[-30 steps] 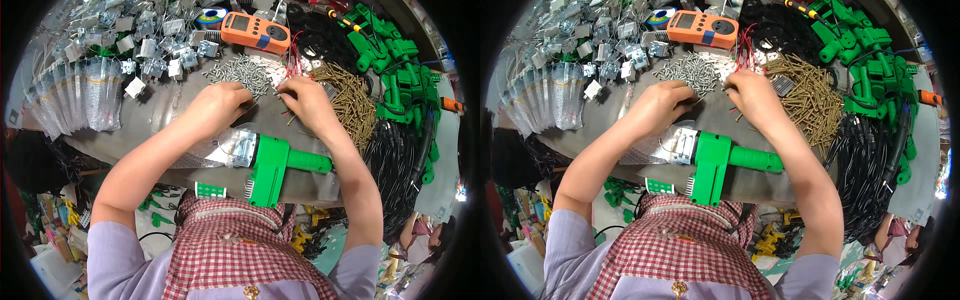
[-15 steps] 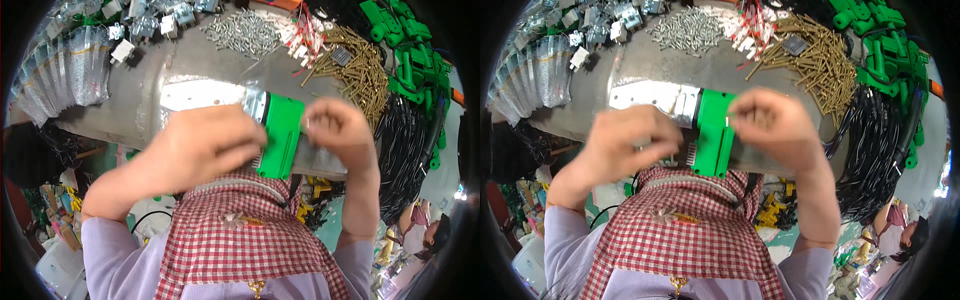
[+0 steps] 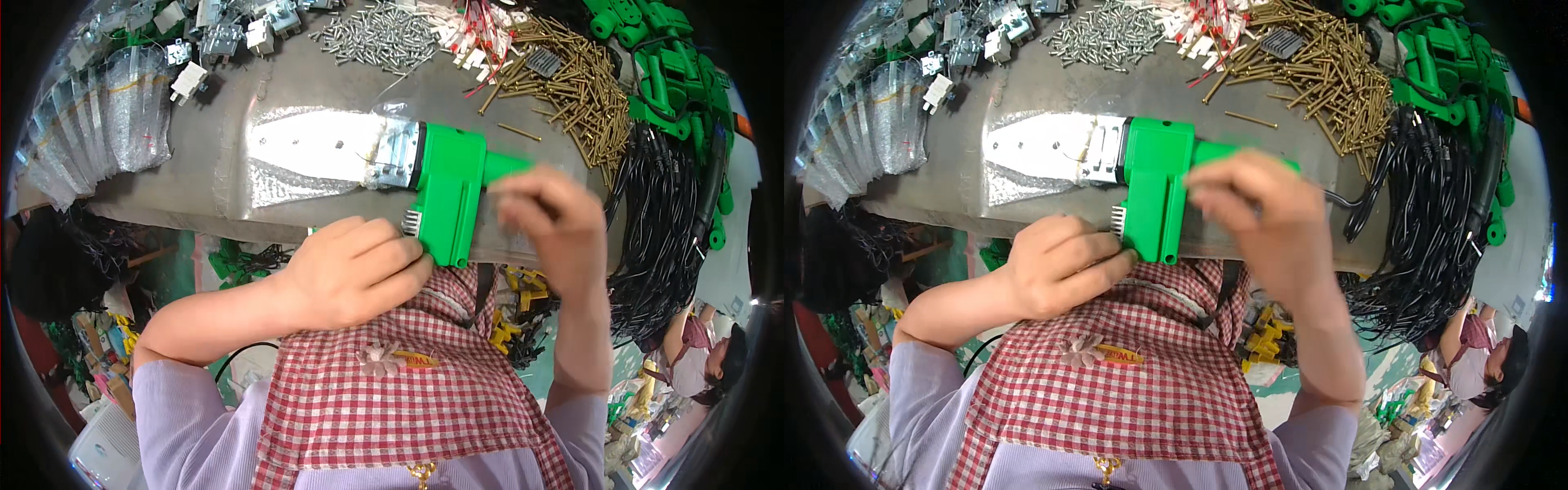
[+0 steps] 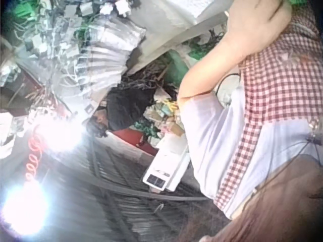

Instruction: Soldering wires to a circuit board and assembling the plastic housing of an electronic device.

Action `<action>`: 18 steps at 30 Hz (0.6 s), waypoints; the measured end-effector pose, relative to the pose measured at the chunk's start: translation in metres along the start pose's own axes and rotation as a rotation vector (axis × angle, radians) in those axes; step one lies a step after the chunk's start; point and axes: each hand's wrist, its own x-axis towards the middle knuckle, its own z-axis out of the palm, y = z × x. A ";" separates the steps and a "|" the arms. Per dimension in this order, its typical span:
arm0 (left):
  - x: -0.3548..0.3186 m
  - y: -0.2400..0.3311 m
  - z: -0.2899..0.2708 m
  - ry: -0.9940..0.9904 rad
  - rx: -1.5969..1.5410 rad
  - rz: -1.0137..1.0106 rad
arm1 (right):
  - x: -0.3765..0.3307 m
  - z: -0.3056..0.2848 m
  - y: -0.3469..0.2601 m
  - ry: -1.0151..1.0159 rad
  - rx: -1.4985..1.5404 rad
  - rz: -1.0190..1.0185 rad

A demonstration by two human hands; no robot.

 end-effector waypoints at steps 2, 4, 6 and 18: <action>-0.007 -0.005 0.007 0.051 0.064 0.083 | 0.030 -0.007 0.002 0.071 -0.093 -0.132; -0.009 -0.011 0.010 0.144 0.143 0.150 | 0.052 -0.003 0.004 0.115 -0.171 -0.277; -0.005 -0.013 0.005 0.107 0.096 0.114 | 0.064 0.004 0.000 -0.030 -0.136 -0.233; 0.059 -0.049 0.017 -0.096 -0.197 -0.340 | 0.093 -0.018 0.018 -0.252 -0.103 -0.094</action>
